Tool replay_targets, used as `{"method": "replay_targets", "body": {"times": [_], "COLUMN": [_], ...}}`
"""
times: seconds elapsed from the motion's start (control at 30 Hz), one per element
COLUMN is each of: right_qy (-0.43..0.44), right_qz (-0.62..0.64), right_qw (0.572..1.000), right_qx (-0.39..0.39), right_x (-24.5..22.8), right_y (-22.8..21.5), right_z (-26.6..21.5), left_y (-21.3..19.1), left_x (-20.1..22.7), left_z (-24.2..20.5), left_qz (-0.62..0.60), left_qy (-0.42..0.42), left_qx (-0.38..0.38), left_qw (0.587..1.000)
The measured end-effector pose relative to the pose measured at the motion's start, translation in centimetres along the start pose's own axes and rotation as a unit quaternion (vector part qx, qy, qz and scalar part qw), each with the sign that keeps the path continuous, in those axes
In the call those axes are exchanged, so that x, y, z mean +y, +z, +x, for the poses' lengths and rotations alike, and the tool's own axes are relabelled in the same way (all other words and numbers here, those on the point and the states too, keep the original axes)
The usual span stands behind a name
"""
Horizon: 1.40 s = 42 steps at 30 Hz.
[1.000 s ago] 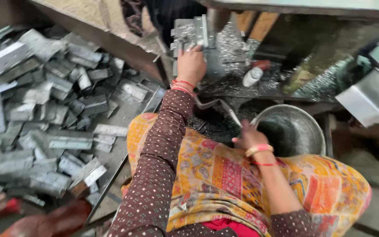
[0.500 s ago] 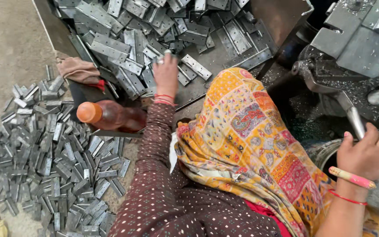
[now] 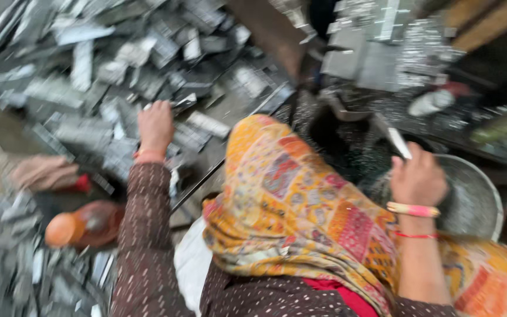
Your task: The person operates a drill press to drill holes into small metal brackets. They pick up brackets from a bin, position them under the drill, and then place the finished pieces back into the bin.
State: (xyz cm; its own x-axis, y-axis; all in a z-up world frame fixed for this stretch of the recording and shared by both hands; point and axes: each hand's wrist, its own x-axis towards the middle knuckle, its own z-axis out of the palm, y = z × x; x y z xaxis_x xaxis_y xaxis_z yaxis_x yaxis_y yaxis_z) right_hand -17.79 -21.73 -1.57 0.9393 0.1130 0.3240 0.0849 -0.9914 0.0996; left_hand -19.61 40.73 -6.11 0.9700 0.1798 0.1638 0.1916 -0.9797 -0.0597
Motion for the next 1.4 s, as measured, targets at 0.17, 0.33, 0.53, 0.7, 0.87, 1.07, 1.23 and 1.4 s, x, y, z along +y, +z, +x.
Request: {"method": "replay_targets", "body": {"times": [0.17,0.33,0.53,0.7,0.87,1.07,1.23,1.4], "right_qy": [0.02,0.022,0.019,0.023,0.023,0.015,0.02,0.106], "right_qz": [0.055,0.078,0.097,0.089,0.092,0.088,0.083,0.069], "right_qw": [0.998,0.996,0.994,0.995,0.995,0.996,0.996,0.939], "right_qx": [0.026,0.024,0.038,0.028,0.02,0.025,-0.011,-0.319], "right_x": [-1.2,-1.5,-1.6,-1.8,-1.8,-1.7,-1.4,-1.2], "right_y": [-1.0,-1.8,-1.5,-1.4,-1.8,-2.2,-1.1,2.8], "right_z": [0.6,0.9,1.1,0.8,1.4,1.2,0.9,-0.1], "left_y": [-8.2,-12.3,-11.8,-11.0,-9.6,-8.4,-8.4,-7.6], "left_x": [11.5,26.9,37.0,35.3,38.8,42.9,43.1,43.0], "left_z": [5.2,11.0,11.8,12.4,7.3,7.5,10.0,10.0], "left_qz": [-0.201,-0.164,-0.092,-0.112,-0.149,-0.182,-0.192,-0.199], "left_qy": [0.041,0.098,0.224,0.172,0.192,0.171,0.164,0.171], "left_qx": [0.165,0.282,0.104,0.065,0.146,0.157,0.144,0.132], "left_qw": [0.965,0.94,0.965,0.976,0.959,0.955,0.957,0.956]}}
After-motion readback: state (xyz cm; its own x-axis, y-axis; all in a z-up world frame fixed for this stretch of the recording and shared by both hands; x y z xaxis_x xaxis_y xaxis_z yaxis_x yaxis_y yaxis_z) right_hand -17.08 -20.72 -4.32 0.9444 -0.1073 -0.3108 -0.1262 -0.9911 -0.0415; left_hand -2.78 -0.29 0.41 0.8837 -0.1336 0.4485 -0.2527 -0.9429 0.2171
